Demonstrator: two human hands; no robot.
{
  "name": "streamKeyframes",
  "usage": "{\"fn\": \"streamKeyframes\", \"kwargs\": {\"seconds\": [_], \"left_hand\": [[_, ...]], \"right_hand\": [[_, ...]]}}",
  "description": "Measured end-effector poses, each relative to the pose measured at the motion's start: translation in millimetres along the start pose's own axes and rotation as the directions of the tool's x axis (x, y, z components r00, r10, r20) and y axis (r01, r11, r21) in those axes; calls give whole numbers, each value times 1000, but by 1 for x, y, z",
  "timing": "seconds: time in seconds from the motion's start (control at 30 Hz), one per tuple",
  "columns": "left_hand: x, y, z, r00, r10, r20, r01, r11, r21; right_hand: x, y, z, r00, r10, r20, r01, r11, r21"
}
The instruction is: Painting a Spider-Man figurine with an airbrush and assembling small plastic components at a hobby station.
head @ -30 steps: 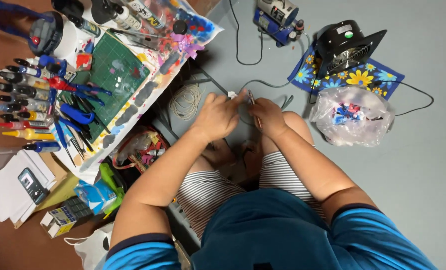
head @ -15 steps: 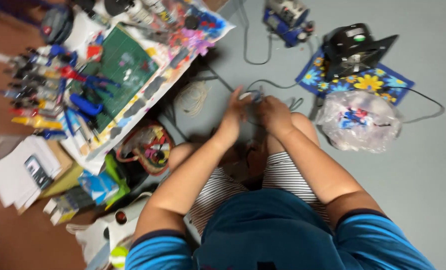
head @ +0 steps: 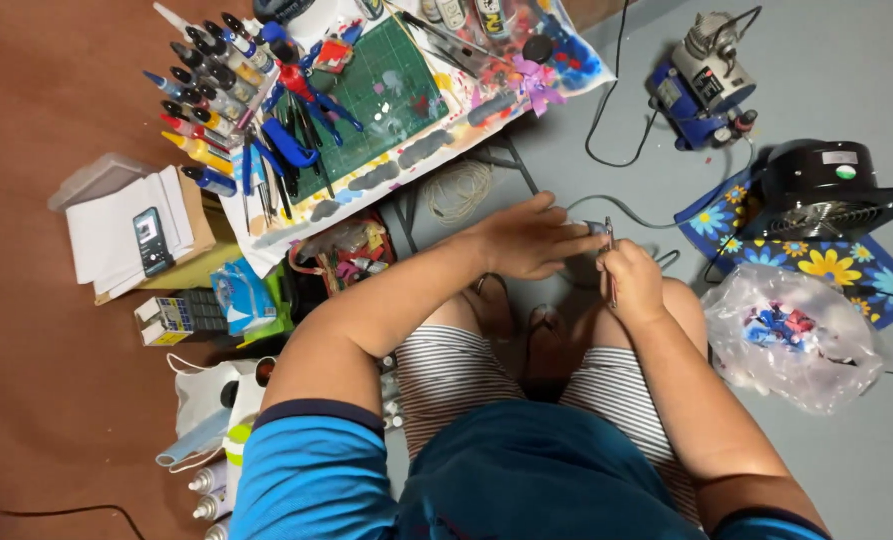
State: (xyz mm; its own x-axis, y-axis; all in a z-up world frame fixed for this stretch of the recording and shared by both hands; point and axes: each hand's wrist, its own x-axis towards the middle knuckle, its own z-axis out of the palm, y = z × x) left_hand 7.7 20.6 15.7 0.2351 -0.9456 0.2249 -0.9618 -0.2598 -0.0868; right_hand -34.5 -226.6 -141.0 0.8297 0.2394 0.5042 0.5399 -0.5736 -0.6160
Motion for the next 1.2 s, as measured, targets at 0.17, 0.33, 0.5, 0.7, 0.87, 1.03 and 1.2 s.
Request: {"fn": "streamKeyframes", "kwargs": {"seconds": [0.17,0.33,0.5,0.7,0.87,1.03,1.2], "left_hand": [[16,34,40,924,-382,2,374,904,-206],[40,38,74,285,-766,577,180,-549,-817],[46,52,47,231,-800,554,-10,-571,-821],[23,41,23,742,-670,35,583,617,-529],[21,38,-1,916,-380,-126,361,921,-149],[53,67,-18,299,-829,473,-17,-500,-866],[34,53,22,410,-836,365,363,-218,-906]], "right_hand": [[-3,-3,-2,995,-88,-41,76,969,-234],[-1,-7,-5,998,-58,-15,50,947,-318],[0,-8,1,999,-32,2,31,941,-336],[0,-13,1,999,-46,-23,39,971,-235],[0,-1,7,997,-29,-66,15,977,-215],[28,-69,-35,948,318,29,-319,934,161],[5,-14,-5,998,50,-32,-53,994,-99]]}}
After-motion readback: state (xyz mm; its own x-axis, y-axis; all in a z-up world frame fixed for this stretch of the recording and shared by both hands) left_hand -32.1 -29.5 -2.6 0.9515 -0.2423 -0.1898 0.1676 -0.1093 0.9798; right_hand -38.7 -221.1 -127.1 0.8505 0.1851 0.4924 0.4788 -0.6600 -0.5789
